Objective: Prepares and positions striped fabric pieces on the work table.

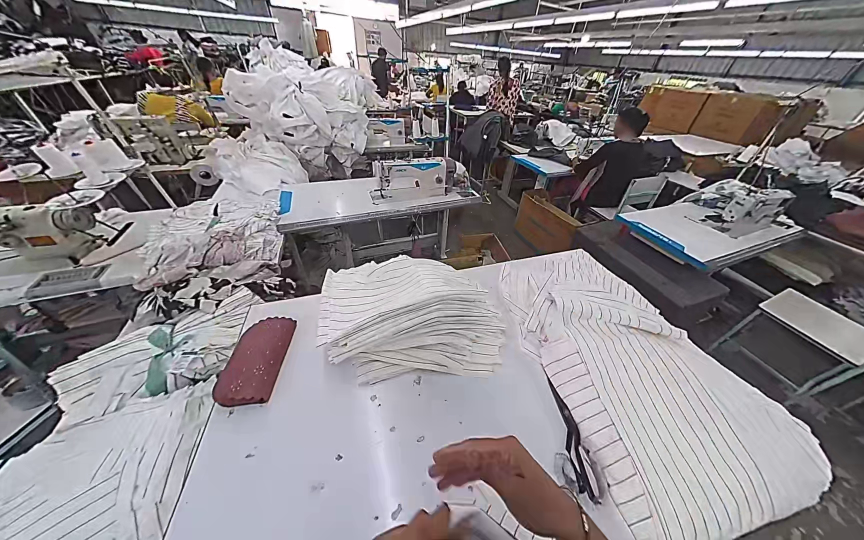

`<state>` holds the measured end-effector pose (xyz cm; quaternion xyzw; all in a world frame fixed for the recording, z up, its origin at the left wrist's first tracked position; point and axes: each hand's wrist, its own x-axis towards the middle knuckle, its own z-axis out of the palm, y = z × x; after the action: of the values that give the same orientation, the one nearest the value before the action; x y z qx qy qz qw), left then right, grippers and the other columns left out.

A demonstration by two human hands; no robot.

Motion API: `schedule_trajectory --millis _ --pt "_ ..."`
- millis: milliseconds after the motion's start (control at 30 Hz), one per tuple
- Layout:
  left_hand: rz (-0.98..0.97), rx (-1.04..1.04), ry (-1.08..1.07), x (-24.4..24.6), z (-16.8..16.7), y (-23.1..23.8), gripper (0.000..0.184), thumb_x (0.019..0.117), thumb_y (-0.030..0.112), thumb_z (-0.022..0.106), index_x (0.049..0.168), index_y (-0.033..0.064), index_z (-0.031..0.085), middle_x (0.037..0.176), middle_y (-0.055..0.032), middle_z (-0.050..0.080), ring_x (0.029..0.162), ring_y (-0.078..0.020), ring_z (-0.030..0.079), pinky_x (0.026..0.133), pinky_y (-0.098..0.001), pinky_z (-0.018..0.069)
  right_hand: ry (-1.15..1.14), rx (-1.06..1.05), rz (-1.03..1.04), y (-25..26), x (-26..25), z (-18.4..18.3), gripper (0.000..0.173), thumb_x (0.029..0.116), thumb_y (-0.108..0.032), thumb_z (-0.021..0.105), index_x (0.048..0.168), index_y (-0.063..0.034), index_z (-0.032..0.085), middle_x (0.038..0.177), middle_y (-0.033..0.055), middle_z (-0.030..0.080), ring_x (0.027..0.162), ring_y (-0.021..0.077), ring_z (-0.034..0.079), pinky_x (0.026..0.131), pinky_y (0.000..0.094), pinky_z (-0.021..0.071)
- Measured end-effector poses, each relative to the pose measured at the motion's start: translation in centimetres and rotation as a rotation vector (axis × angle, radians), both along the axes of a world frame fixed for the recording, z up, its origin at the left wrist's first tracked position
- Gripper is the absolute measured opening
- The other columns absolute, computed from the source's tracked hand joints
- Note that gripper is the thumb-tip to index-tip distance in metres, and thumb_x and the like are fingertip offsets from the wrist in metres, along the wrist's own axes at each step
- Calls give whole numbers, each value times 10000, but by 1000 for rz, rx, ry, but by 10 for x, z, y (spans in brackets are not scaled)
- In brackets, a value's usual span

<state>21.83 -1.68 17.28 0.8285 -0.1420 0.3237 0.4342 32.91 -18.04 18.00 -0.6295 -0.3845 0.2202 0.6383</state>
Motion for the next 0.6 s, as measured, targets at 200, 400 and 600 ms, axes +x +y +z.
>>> schedule_trajectory --millis 200,400,600 --pt "207 -279 -12 11 39 66 203 997 82 615 906 -85 688 880 35 742 901 126 637 873 -131 525 -300 -498 -126 -17 -20 -34 216 952 -149 676 954 63 714 792 231 709 742 373 715 673 590 536" --pt "24 -294 376 30 53 165 493 940 64 659 1387 64 451 810 199 682 638 95 615 601 -144 536 -499 -521 -325 -20 77 -2 162 906 -114 694 999 -5 770 854 159 752 783 311 734 706 543 557" --pt "237 -298 -86 129 57 223 158 1004 108 572 1109 81 686 1041 136 752 950 10 712 877 -224 599 -1152 10 -912 44 176 81 208 913 -56 648 1046 -78 807 1018 87 790 934 215 762 838 386 609"
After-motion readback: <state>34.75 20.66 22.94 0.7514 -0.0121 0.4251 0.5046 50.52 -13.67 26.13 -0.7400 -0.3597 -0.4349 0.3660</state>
